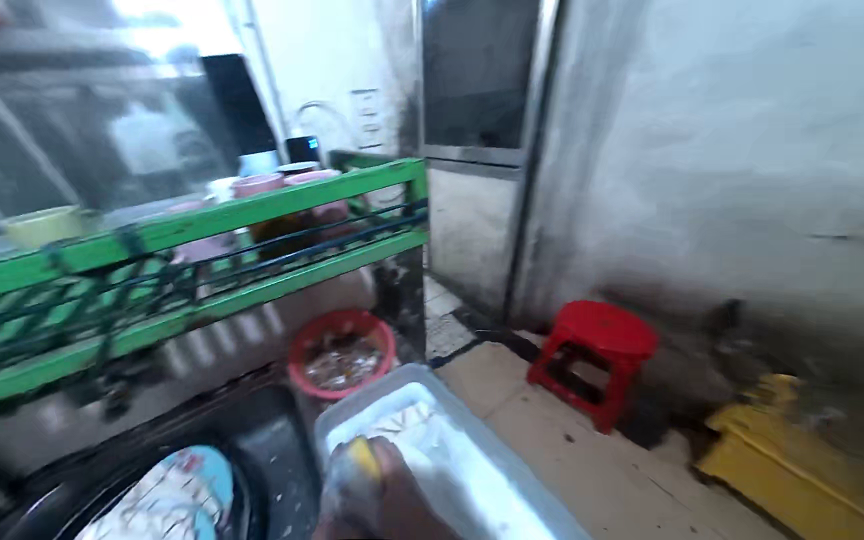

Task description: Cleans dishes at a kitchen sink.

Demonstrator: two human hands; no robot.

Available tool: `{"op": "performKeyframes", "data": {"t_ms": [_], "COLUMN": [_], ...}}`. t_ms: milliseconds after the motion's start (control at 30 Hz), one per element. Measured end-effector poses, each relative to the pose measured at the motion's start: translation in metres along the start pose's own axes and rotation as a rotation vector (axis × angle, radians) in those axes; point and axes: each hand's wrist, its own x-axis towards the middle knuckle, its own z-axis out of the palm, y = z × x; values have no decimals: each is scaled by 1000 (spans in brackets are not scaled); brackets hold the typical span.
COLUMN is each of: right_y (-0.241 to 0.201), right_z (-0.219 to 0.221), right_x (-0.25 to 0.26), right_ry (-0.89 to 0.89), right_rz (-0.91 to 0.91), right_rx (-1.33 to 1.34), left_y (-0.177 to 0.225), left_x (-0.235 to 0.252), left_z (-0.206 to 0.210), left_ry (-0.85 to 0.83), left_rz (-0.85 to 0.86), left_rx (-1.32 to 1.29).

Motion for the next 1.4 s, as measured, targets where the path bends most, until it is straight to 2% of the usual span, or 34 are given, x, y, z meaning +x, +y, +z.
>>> {"op": "performKeyframes", "data": {"t_ms": [67,167,200,267,333,367,433,500,567,633,700,733,767,800,900,933,1000,1100,1133,1167,1200,1267,1300,1333,1400], "right_y": [10,29,25,2,-24,-26,-5,16,14,-6,-26,-29,-26,-20,2,5,-8,-29,-28,-23,-15,-6,-6,-11,-27], "right_z": [-8,-31,-32,-23,-16,-17,-28,-46,-56,-55,-44,-38,-35,-35,-50,-56,-55,-38,-34,-34,-37,-52,-59,-62,-55], "right_x": [12,46,45,19,-8,-11,8,42,56,40,10,1,1,4,46,54,42,3,1,4,12,39,48,47,24], "right_ry": [-24,-29,-22,-12,-41,-40,7,104,151,76,-45,-64,-39,16,219,249,221,53,43,87,146,272,306,303,226], "right_rz": [135,409,415,228,27,-7,99,328,410,250,-101,-277,-359,-305,226,297,174,-324,-423,-422,-310,61,171,185,-13], "right_rx": [85,7,9,111,236,261,220,156,90,-24,-99,-94,-87,-78,37,69,13,-101,-108,-112,-86,25,56,49,-30], "left_y": [4,6,7,15,16,20,17,12,11,6,7,11,17,19,17,16,17,20,23,24,24,18,15,13,13], "left_x": [-7,-15,-17,-19,-18,-20,-29,-32,-33,-28,-19,-18,-19,-23,-30,-31,-30,-19,-18,-19,-22,-28,-29,-29,-25], "left_z": [4,21,25,27,25,27,30,34,35,28,15,13,14,15,23,24,23,13,13,13,14,20,21,20,19], "left_ry": [53,100,93,49,73,78,38,-7,-36,-63,-45,-4,25,19,19,6,-26,-79,-68,-58,-41,8,2,-22,-47], "left_rz": [-23,-115,-128,-142,-127,-130,-77,-63,-71,-77,-122,-132,-124,-109,-74,-67,-78,-137,-142,-129,-116,-107,-116,-127,-157], "left_rx": [140,316,349,367,362,370,410,414,352,177,68,85,142,201,234,198,111,43,95,164,231,257,209,147,55]}}
